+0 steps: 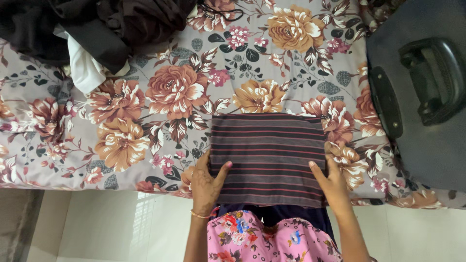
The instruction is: The person folds a shirt and place it inside a suitcase, then takes several other clothes from the bed and packs them into the suitcase as well.
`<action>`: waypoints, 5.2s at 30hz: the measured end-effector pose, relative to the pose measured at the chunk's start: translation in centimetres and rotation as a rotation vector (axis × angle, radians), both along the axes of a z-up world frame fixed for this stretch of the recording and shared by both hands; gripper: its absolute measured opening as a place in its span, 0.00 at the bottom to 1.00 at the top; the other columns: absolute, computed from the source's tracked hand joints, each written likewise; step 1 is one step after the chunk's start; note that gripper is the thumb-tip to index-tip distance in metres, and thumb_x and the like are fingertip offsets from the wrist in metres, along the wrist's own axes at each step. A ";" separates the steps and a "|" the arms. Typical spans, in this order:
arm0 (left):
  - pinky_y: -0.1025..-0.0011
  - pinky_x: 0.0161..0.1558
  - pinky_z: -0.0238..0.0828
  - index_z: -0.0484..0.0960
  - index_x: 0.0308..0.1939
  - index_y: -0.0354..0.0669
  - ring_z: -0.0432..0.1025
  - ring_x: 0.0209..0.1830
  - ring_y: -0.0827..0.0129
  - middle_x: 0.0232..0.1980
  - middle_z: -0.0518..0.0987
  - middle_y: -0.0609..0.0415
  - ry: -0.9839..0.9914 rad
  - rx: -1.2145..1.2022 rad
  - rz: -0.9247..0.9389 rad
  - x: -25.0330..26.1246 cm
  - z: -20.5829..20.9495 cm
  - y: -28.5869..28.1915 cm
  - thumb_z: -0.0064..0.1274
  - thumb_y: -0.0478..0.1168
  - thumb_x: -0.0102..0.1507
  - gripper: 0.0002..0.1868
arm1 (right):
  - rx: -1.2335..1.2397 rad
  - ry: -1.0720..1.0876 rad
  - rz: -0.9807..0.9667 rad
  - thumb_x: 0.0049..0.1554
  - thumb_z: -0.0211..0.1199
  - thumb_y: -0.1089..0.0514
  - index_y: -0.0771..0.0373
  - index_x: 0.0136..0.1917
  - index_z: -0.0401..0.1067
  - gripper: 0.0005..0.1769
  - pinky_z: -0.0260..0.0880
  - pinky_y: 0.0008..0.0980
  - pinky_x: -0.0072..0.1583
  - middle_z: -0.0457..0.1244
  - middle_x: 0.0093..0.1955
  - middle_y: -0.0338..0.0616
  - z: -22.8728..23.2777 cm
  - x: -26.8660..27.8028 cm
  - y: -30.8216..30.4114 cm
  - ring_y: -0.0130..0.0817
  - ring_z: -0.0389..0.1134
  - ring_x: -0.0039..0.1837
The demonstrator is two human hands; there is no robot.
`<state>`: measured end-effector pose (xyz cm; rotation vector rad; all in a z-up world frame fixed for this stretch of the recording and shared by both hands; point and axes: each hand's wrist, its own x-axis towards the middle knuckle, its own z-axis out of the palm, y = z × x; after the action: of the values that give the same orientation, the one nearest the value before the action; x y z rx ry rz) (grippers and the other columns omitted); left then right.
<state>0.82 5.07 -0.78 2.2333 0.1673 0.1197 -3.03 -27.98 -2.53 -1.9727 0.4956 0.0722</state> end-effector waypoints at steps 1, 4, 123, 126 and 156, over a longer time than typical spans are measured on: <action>0.65 0.51 0.71 0.77 0.59 0.34 0.75 0.47 0.57 0.50 0.81 0.44 0.073 -0.077 -0.062 0.3 -0.2 0.4 0.65 0.56 0.57 0.35 | -0.001 -0.001 -0.001 0.60 0.61 0.47 0.69 0.67 0.69 0.30 0.67 0.32 0.63 0.70 0.59 0.52 0.1 0.0 0.0 0.37 0.70 0.59; 0.66 0.50 0.73 0.78 0.55 0.35 0.77 0.46 0.59 0.46 0.85 0.45 0.290 -0.267 -0.077 0.7 -0.7 1.1 0.64 0.55 0.56 0.33 | 0.167 -0.088 0.044 0.59 0.62 0.50 0.69 0.68 0.68 0.28 0.66 0.29 0.62 0.69 0.59 0.45 0.0 -0.3 0.3 0.31 0.68 0.59; 0.54 0.50 0.75 0.88 0.38 0.50 0.77 0.53 0.52 0.52 0.82 0.47 -0.465 0.683 -1.084 24.0 16.0 -51.9 0.55 0.45 0.56 0.11 | -0.506 -0.076 0.625 0.61 0.58 0.47 0.58 0.66 0.72 0.23 0.68 0.38 0.64 0.69 0.63 0.47 21.1 4.7 -31.6 0.41 0.70 0.63; 0.55 0.55 0.76 0.89 0.42 0.52 0.79 0.56 0.54 0.55 0.83 0.50 -0.288 0.536 -1.142 23.9 16.7 -53.6 0.55 0.52 0.59 0.15 | -0.676 -0.161 0.303 0.61 0.57 0.47 0.58 0.65 0.73 0.23 0.68 0.39 0.65 0.69 0.63 0.47 20.5 5.2 -37.6 0.42 0.70 0.64; 0.59 0.46 0.81 0.90 0.49 0.51 0.81 0.49 0.56 0.52 0.86 0.51 -0.243 1.083 -1.395 16.3 10.8 -55.3 0.66 0.45 0.52 0.20 | -1.050 0.535 0.600 0.37 0.73 0.19 0.50 0.83 0.18 0.84 0.33 0.75 0.74 0.14 0.86 0.52 19.0 5.4 -37.0 0.52 0.17 0.86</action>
<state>17.13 -50.22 10.06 2.7311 -1.9428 -0.3649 2.41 -65.00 16.47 -3.1016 0.2554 0.8875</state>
